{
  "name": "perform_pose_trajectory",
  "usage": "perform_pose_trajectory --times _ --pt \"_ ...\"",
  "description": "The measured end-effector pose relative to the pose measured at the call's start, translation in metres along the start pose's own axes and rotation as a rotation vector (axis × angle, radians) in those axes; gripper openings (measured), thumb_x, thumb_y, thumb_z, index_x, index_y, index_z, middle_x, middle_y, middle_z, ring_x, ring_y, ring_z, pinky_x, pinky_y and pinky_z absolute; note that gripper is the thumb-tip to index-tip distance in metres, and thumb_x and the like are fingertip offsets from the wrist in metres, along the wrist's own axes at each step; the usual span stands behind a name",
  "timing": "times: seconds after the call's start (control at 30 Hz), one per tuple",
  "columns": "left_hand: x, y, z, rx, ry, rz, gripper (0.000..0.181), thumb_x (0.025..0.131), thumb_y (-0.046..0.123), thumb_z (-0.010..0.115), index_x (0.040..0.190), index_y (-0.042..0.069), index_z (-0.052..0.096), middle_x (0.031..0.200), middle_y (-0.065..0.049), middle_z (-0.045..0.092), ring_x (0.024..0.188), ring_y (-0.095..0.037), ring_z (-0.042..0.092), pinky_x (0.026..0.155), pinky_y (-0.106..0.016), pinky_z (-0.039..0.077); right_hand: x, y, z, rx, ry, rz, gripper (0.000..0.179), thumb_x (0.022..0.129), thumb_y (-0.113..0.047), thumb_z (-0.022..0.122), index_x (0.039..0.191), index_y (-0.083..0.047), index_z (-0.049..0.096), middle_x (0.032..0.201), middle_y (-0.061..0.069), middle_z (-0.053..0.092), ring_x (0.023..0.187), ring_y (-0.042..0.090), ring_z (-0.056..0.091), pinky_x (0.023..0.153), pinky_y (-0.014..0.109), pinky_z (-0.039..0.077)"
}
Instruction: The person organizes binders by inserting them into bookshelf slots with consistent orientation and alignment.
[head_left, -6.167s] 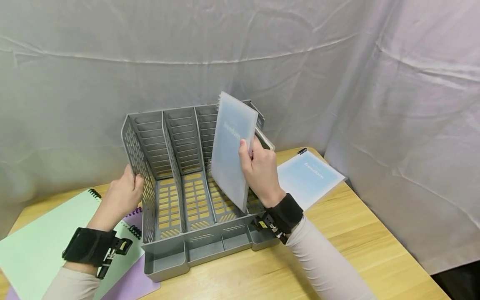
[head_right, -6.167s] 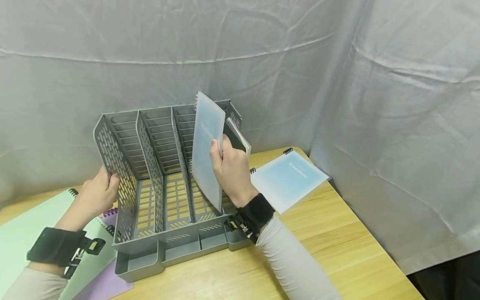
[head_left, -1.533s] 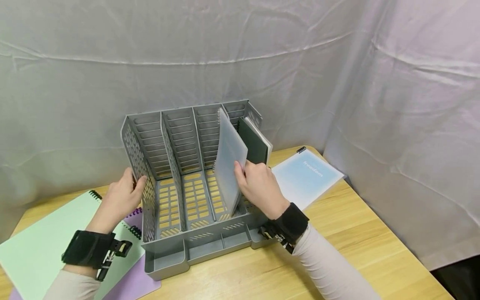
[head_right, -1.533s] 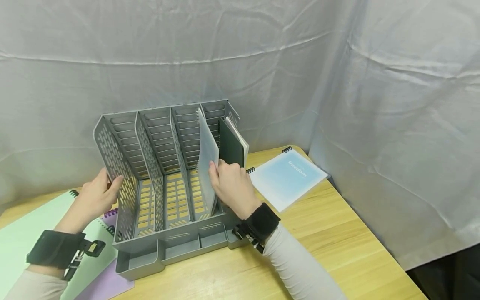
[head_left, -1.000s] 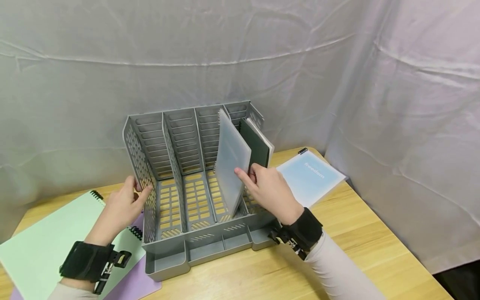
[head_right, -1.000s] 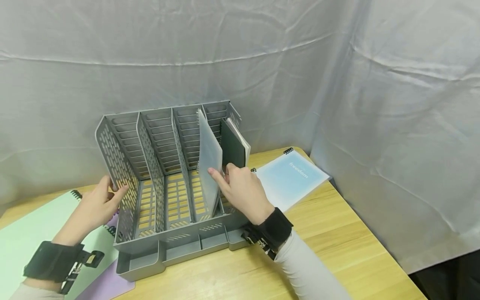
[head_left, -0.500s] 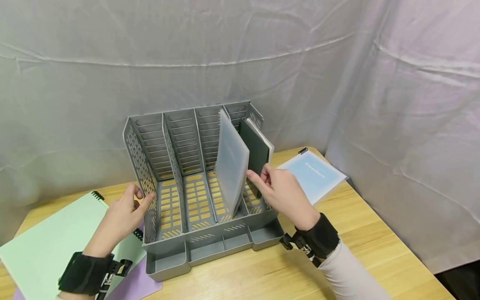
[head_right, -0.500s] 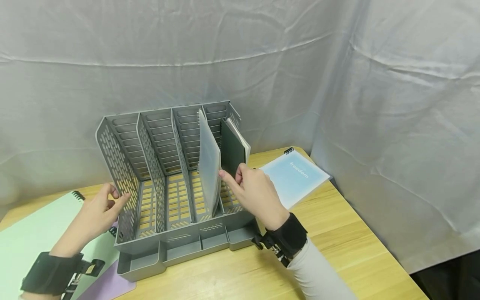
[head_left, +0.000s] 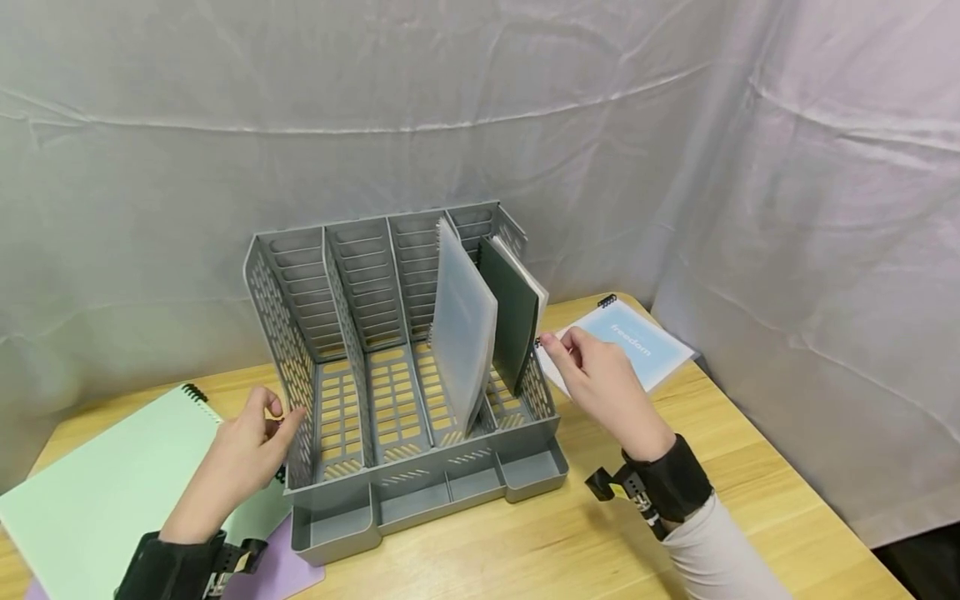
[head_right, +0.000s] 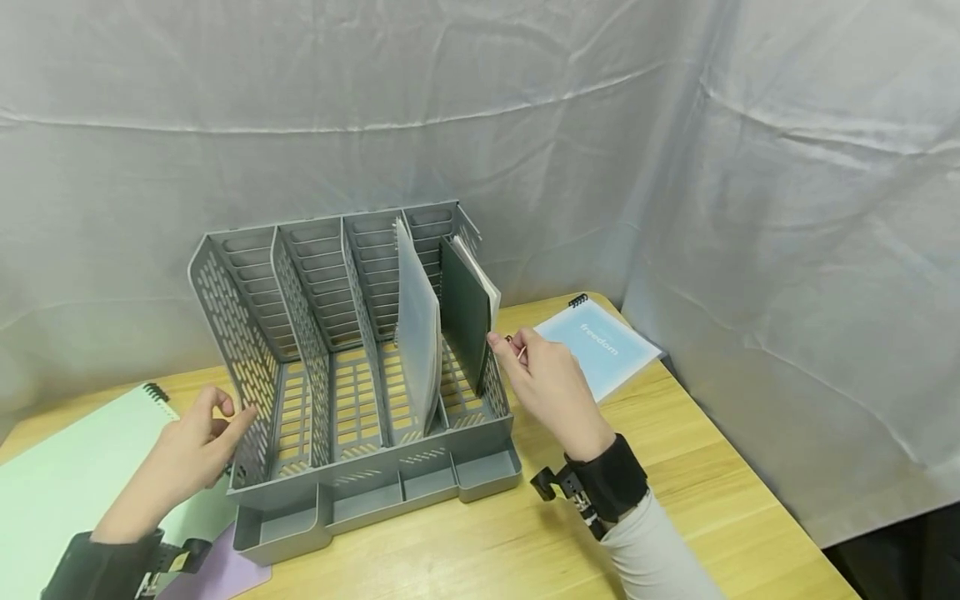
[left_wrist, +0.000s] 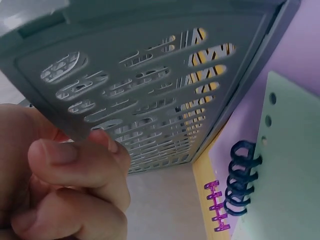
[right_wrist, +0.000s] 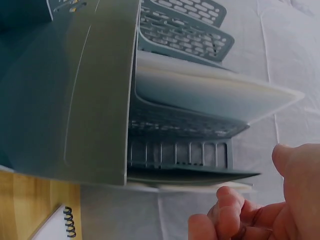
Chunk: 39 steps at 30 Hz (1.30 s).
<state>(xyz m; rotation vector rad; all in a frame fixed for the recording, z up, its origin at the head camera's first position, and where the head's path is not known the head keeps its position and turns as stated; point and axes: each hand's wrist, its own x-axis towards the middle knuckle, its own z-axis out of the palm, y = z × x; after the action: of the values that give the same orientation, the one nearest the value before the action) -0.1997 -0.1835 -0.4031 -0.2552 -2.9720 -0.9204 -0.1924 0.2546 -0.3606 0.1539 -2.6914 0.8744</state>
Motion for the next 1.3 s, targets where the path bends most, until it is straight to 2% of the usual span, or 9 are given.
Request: perform_pose_trajectory --times 0.27,0.43,0.53,0.6,0.77,0.87,0.97,1.13,1.3 --pt "-0.003 -0.002 0.003 -0.005 0.011 -0.023 0.035 0.114 0.039 0.051 0.111 0.006 0.039 0.067 0.001 0.043 0.055 -0.015 0.044 0.052 -0.030 0.035 0.003 0.011 -0.002 -0.005 -0.009 0.038 0.051 0.114 -0.053 0.043 0.092 -0.010 0.059 0.069 0.002 0.046 0.062 0.019 0.044 0.065 0.034 0.036" --pt "-0.002 -0.002 0.004 -0.005 0.016 -0.033 0.039 0.116 0.042 0.045 0.119 0.003 0.038 0.077 -0.006 0.052 0.063 -0.019 0.050 0.056 -0.034 0.037 0.005 0.017 -0.003 -0.014 -0.015 0.040 0.053 0.115 -0.053 0.041 0.091 -0.009 0.059 0.069 0.003 0.050 0.062 0.020 0.048 0.065 0.034 0.039" --pt "-0.001 -0.001 0.005 -0.011 0.016 -0.033 0.040 0.116 0.041 0.045 0.121 0.003 0.037 0.084 -0.009 0.062 0.067 -0.020 0.053 0.058 -0.035 0.040 0.006 0.022 -0.004 -0.013 -0.023 0.044 0.054 0.115 -0.053 0.041 0.090 -0.009 0.060 0.068 0.004 0.053 0.061 0.019 0.051 0.065 0.034 0.040" --pt "-0.002 -0.001 0.005 -0.020 0.004 -0.045 0.041 0.116 0.041 0.045 0.124 0.002 0.037 0.083 -0.009 0.063 0.065 -0.020 0.054 0.057 -0.035 0.040 0.006 0.025 -0.004 0.001 -0.032 0.052 0.055 0.115 -0.053 0.040 0.090 -0.008 0.060 0.068 0.004 0.055 0.059 0.019 0.053 0.065 0.034 0.041" --pt "-0.002 -0.001 0.006 -0.038 -0.044 -0.074 0.055 0.116 0.044 0.042 0.144 -0.003 0.034 0.082 -0.009 0.062 0.061 -0.020 0.055 0.055 -0.036 0.041 0.007 0.034 -0.006 0.027 -0.051 0.085 0.057 0.114 -0.057 0.040 0.091 -0.008 0.060 0.067 0.004 0.059 0.055 0.019 0.057 0.062 0.034 0.043" --pt "-0.001 -0.001 0.007 -0.035 -0.047 -0.066 0.065 0.116 0.045 0.042 0.154 -0.005 0.029 0.091 -0.014 0.070 0.066 -0.020 0.060 0.057 -0.037 0.045 0.008 0.038 -0.007 0.018 -0.058 0.098 0.058 0.114 -0.058 0.039 0.092 -0.008 0.060 0.068 0.004 0.060 0.056 0.019 0.058 0.062 0.034 0.044" --pt "-0.001 -0.002 0.007 -0.028 -0.044 -0.052 0.069 0.115 0.045 0.044 0.159 -0.005 0.026 0.092 -0.015 0.072 0.068 -0.021 0.062 0.058 -0.037 0.047 0.009 0.041 -0.007 0.000 -0.068 0.103 0.058 0.114 -0.057 0.039 0.092 -0.008 0.061 0.069 0.005 0.061 0.057 0.020 0.058 0.063 0.035 0.043" --pt "-0.004 -0.002 0.008 -0.015 -0.043 -0.010 0.073 0.112 0.035 0.057 0.162 -0.006 0.024 0.078 -0.005 0.062 0.060 -0.018 0.053 0.056 -0.033 0.041 0.009 0.047 -0.007 -0.024 -0.079 0.110 0.058 0.114 -0.056 0.041 0.092 -0.007 0.061 0.069 0.005 0.061 0.058 0.020 0.057 0.062 0.034 0.042" --pt "-0.005 0.001 0.009 0.008 -0.020 0.027 0.077 0.105 0.026 0.067 0.160 -0.009 0.025 0.077 -0.002 0.061 0.063 -0.016 0.051 0.058 -0.031 0.039 0.011 0.055 -0.008 -0.035 -0.083 0.126 0.057 0.114 -0.055 0.043 0.094 -0.005 0.061 0.069 0.005 0.061 0.057 0.019 0.058 0.061 0.034 0.041"
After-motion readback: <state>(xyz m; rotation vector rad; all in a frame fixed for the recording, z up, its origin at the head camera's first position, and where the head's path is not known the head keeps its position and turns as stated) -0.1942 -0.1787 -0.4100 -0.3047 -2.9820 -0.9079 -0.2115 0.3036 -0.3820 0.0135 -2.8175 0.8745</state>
